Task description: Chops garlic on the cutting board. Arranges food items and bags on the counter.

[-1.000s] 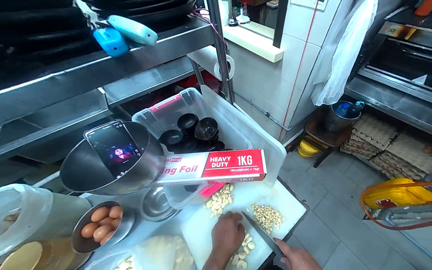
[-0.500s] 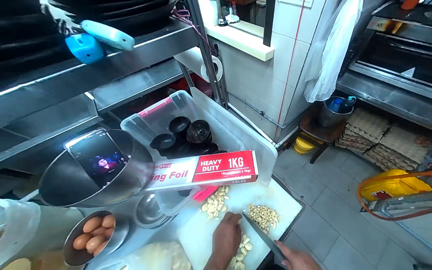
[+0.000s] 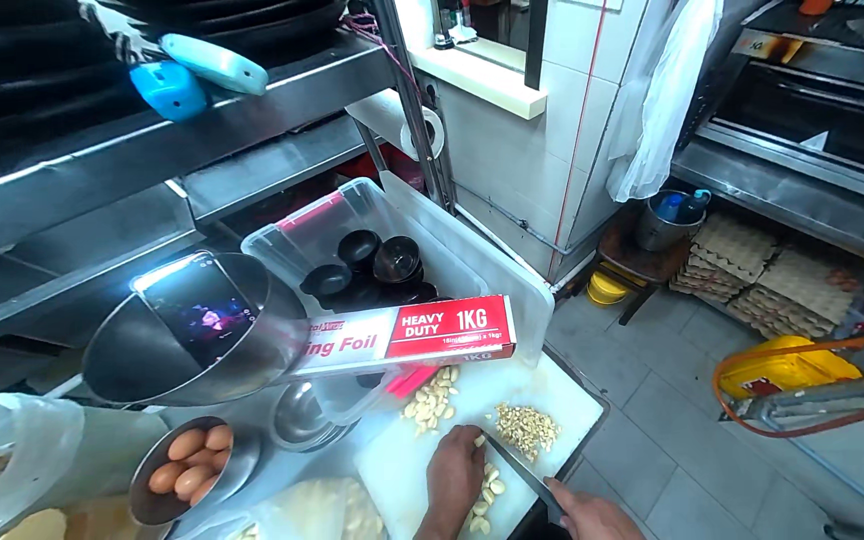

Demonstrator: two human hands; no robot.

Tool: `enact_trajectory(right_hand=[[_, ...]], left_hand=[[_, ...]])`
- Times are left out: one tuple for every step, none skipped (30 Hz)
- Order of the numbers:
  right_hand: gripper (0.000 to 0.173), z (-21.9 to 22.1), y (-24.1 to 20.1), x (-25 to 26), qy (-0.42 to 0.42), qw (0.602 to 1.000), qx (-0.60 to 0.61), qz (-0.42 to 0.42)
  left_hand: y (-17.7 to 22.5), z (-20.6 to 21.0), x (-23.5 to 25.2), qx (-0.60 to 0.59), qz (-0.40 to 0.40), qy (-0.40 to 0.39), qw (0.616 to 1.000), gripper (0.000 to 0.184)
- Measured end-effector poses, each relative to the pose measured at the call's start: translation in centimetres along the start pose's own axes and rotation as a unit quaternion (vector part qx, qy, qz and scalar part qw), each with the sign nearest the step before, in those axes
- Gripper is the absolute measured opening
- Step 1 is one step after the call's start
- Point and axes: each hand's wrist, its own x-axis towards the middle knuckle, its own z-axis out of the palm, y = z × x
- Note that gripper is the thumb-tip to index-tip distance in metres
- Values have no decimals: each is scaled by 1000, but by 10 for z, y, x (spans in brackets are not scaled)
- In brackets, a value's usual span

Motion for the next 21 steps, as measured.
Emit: enact_trajectory(right_hand=[[51,0,-2,0,-1,1000,-3,2],[52,1,-4,1,-3,1000,-4,7],[52,3,-7,3,-4,1000,-6,15],[52,5,-9,6,-1,1000,-8,21],[53,7,-10,9,2,1000,-9,25],[53,7,-10,12,4,1000,-9,23],[53,5,-10,15,4,1000,-5,17],[54,1,-10,17,-2,1000,3,13],[55,-1,-9,16,-8,1000,13,12],[56,-3,-8,15,-12,1000,20,15],[56,-4,-7,14,-10,999,25,18],[56,-3,-6,11,-5,999,29,21],[56,-3,-5,8,1,999,31,19],[56,-3,-5,5,5,999,33,12],[56,-3,-5,4,0,999,33,5],[56,-2,-6,4,-9,999,31,0],[56,-2,-6,5,-18,999,30,-1],[56,1,-4,7,-19,999,27,-2],[55,5,-2,9,-14,1000,25,-2],[55,7,0,12,-8,1000,26,0],[55,7,1,14,-4,1000,27,1]], left_hand=[[-1,-1,0,-2,-1,-2,1000,25],[-1,-2,1,-4,-3,-7,1000,25],[-2,-3,2,-5,-2,-11,1000,25],[-2,-4,3,-3,-1,-18,1000,24],[-1,-5,4,2,-1,-25,1000,24],[1,-7,3,11,-3,-34,999,24],[3,-11,3,23,-9,-49,999,25],[5,-16,1,39,-18,-65,997,27],[7,-21,-2,51,-31,-87,994,30],[7,-25,-5,58,-42,-107,992,32],[4,-27,-8,57,-50,-119,990,32],[1,-29,-10,46,-56,-125,989,32],[-4,-32,-11,28,-62,-120,990,33],[-7,-34,-10,4,-65,-96,993,34],[-9,-36,-9,-9,-63,-59,996,36],[-11,-37,-5,-6,-55,-19,998,39],[-13,-36,1,12,-49,12,999,41],[-13,-34,8,34,-50,31,998,40],[-14,-32,14,56,-57,38,996,39],[-12,-31,18,74,-67,32,994,37],[-10,-30,21,86,-75,22,993,36]])
